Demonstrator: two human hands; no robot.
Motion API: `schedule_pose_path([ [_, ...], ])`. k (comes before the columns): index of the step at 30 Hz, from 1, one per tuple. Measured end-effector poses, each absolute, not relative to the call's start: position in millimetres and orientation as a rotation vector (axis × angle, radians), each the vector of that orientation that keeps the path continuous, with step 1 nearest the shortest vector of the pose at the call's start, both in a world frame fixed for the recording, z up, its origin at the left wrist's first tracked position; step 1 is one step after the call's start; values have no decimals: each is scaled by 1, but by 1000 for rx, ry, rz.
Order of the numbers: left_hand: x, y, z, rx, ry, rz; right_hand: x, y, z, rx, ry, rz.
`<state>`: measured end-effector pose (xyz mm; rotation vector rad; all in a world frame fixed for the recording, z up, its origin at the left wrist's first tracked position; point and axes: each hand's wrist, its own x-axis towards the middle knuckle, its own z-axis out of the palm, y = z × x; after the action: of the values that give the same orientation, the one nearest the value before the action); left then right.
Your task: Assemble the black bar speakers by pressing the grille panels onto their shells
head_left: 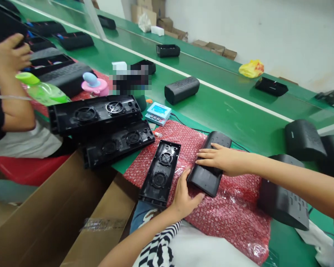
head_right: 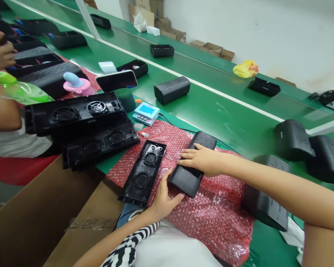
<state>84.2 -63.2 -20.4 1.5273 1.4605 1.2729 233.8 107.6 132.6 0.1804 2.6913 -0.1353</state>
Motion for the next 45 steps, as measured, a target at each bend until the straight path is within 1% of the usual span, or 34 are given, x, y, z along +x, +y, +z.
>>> schedule_pose_path([
  [7,83,-62,-20,1528,1430,1288,230,94,122,165,2750,-40],
  [15,83,-64,-18,1562,1429,1281,227,96,123,226,2768,-103],
  [20,82,-67,-23,1606,1405,1287,232,94,113,272,2805,-215],
  [24,81,-69,-28,1533,1389,1281,237,91,104,329,2805,-295],
  [28,80,-69,-32,1484,1391,1286,241,94,121,344,2787,-510],
  [30,80,-69,-33,1474,1383,1289,239,98,134,469,2972,-538],
  [32,80,-69,-34,1444,1371,1294,232,102,138,777,3269,-368],
  [34,81,-70,-35,1408,1365,1293,222,107,126,1005,3413,-130],
  [36,82,-70,-38,1362,1362,1293,211,112,104,936,3343,-68],
  [38,83,-70,-40,1307,1351,1292,204,116,83,819,3218,-98],
  [40,82,-70,-38,1283,1355,1266,203,117,71,797,3203,-134],
  [43,75,-71,-19,1456,1447,1184,212,114,68,954,3364,-247],
  [45,68,-68,5,1724,1501,1162,219,111,70,1135,3491,-434],
])
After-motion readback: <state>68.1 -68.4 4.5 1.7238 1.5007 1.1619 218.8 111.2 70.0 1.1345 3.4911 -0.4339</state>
